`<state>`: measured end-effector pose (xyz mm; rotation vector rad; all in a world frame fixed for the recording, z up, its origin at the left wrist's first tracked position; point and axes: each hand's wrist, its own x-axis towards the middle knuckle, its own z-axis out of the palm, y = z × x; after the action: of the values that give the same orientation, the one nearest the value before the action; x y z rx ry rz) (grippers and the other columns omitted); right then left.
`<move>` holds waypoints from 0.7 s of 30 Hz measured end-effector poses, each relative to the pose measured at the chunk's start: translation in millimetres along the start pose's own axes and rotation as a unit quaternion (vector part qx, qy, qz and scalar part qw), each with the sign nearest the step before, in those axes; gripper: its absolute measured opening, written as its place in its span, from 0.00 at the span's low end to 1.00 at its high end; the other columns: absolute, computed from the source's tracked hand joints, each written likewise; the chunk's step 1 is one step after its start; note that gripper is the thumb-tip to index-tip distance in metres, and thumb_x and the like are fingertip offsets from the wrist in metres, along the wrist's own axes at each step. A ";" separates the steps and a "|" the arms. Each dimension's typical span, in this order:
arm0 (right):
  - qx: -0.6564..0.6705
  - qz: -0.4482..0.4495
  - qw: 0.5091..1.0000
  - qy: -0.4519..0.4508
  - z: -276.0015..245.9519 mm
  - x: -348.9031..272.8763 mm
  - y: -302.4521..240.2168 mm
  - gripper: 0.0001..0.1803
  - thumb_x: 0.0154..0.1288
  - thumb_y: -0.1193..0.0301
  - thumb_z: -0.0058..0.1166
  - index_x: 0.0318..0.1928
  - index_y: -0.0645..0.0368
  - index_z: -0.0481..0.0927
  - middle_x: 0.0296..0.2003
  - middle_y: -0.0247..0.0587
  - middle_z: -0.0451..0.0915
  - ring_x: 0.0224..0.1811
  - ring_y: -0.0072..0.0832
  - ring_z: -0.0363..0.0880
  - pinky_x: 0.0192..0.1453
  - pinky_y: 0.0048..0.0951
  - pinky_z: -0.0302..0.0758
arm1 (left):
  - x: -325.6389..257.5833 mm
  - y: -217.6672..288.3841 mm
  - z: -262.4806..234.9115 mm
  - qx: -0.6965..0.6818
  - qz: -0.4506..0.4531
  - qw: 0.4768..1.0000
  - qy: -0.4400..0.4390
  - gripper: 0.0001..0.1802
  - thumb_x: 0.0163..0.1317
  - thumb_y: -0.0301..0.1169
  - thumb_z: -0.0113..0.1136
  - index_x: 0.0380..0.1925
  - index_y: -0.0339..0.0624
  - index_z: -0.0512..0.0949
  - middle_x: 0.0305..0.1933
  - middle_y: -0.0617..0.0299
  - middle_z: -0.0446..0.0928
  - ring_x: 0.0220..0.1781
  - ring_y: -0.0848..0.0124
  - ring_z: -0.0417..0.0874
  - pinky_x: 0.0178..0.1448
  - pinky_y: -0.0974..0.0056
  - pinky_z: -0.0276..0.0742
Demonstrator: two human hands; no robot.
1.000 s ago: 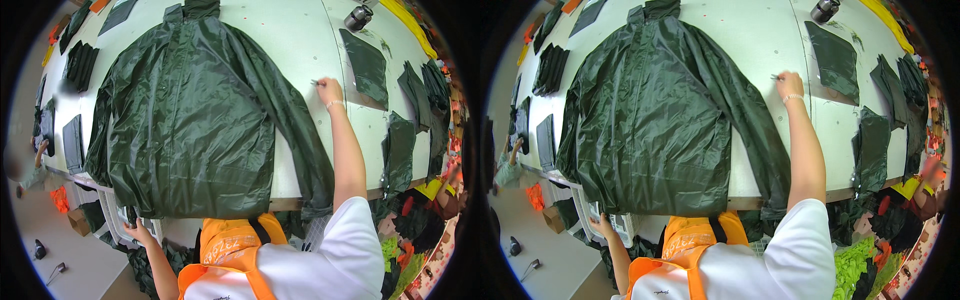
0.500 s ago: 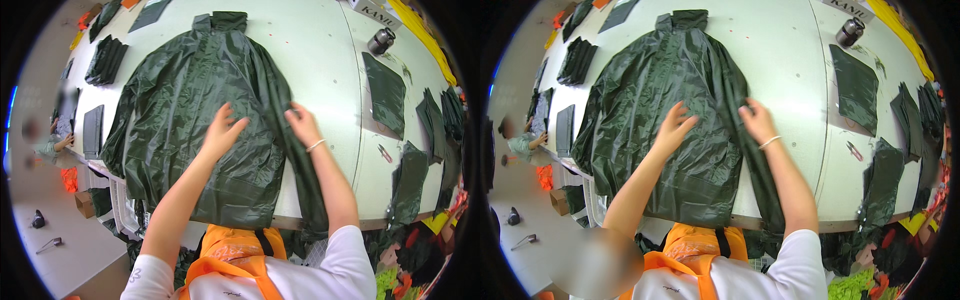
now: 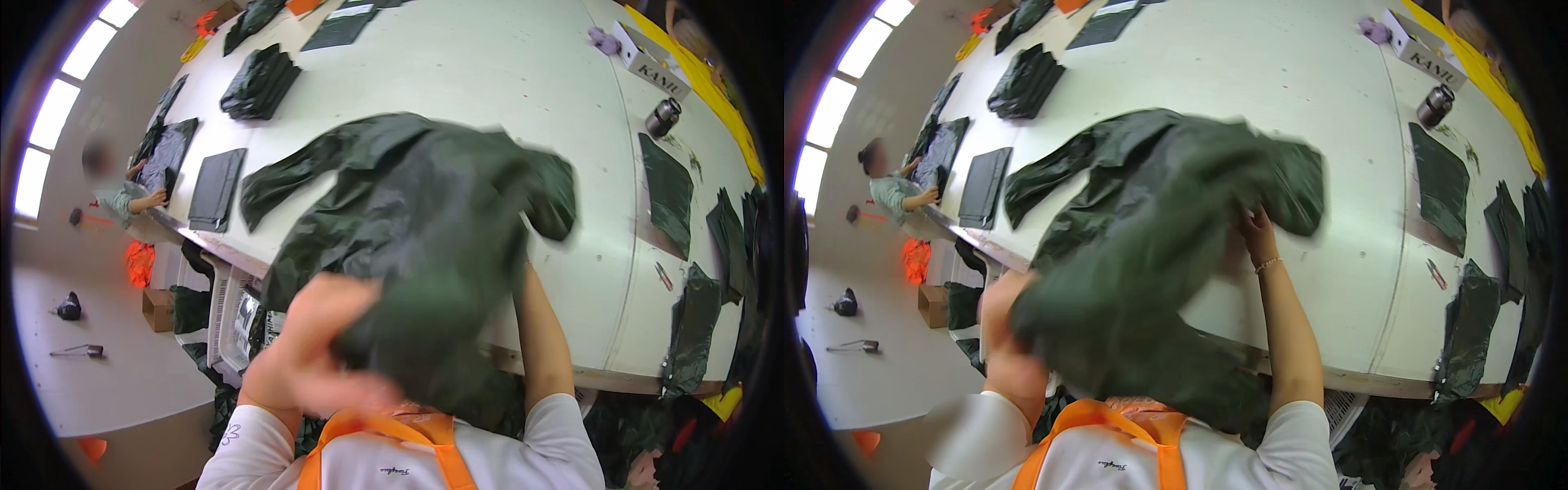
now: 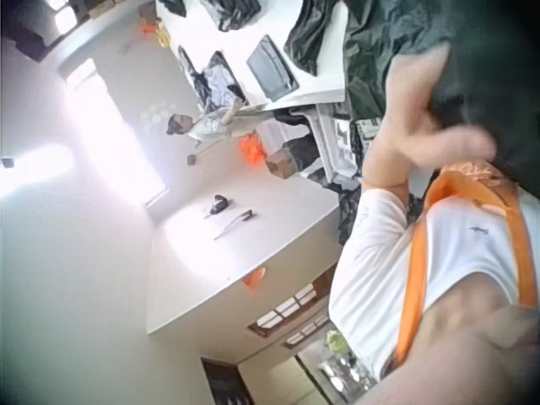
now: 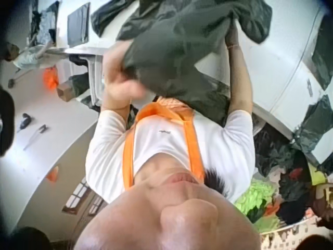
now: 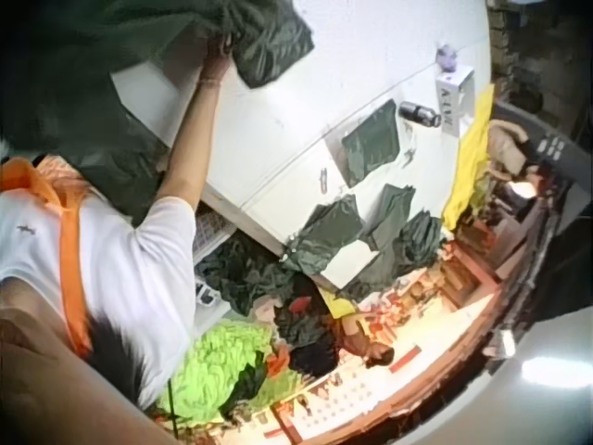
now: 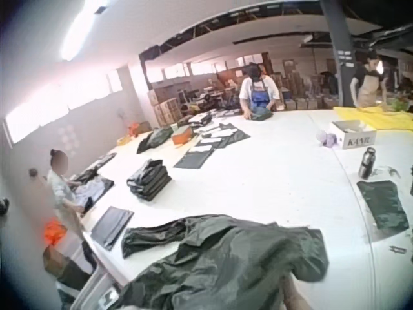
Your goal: The person folds a dark green jacket on a white table, smoothing and aligning the fabric before folding it into a compact rectangle. The person then places the folded jacket into a white plastic basket and retrieves another jacket to repeat the folding process.
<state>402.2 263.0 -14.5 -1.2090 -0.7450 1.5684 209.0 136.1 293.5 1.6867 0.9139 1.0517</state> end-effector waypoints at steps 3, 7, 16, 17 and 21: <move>-0.101 -0.087 0.986 0.099 -4.4 -11.3 7.0 0.14 0.69 0.72 0.42 0.51 0.63 0.74 0.42 0.38 0.77 0.41 0.23 0.77 0.44 0.23 0.76 | -51.8 28.9 -42.7 -0.157 0.224 0.942 -0.194 0.30 0.64 0.48 0.51 0.31 0.23 0.75 0.27 0.44 0.75 0.20 0.54 0.75 0.23 0.63 0.71; -0.210 -0.134 0.944 0.215 -58.6 -18.6 6.3 0.14 0.69 0.72 0.44 0.52 0.63 0.72 0.44 0.39 0.77 0.43 0.25 0.76 0.46 0.24 0.75 | -107.6 59.2 -83.2 -0.189 0.284 0.916 -0.213 0.26 0.71 0.39 0.36 0.18 0.34 0.71 0.16 0.51 0.71 0.10 0.69 0.67 0.12 0.69 0.55; -0.315 -0.184 0.846 0.389 -153.5 -115.1 -73.1 0.17 0.67 0.73 0.46 0.55 0.64 0.69 0.48 0.42 0.75 0.48 0.28 0.74 0.51 0.26 0.73 | -163.0 44.7 -134.4 -0.162 0.340 0.875 -0.303 0.27 0.71 0.40 0.40 0.26 0.25 0.76 0.26 0.48 0.75 0.17 0.67 0.72 0.16 0.69 0.59; -0.315 -0.203 0.836 0.400 -154.1 -129.1 -90.0 0.17 0.66 0.73 0.47 0.55 0.64 0.69 0.49 0.42 0.75 0.48 0.28 0.74 0.51 0.27 0.72 | -160.9 46.7 -136.6 -0.120 0.352 0.864 -0.340 0.25 0.70 0.39 0.42 0.28 0.26 0.76 0.27 0.50 0.75 0.17 0.68 0.72 0.16 0.70 0.60; -0.307 -0.299 0.801 0.417 -127.9 -161.1 -178.8 0.19 0.65 0.74 0.48 0.56 0.64 0.68 0.50 0.44 0.74 0.50 0.29 0.73 0.53 0.28 0.71 | -199.2 39.8 -143.5 0.101 0.357 0.903 -0.218 0.16 0.68 0.36 0.48 0.33 0.32 0.77 0.27 0.56 0.75 0.19 0.69 0.74 0.17 0.69 0.63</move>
<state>585.4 158.8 158.4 -1.7142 -0.9151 0.1622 9.1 -10.6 313.1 2.3949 0.0891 0.9747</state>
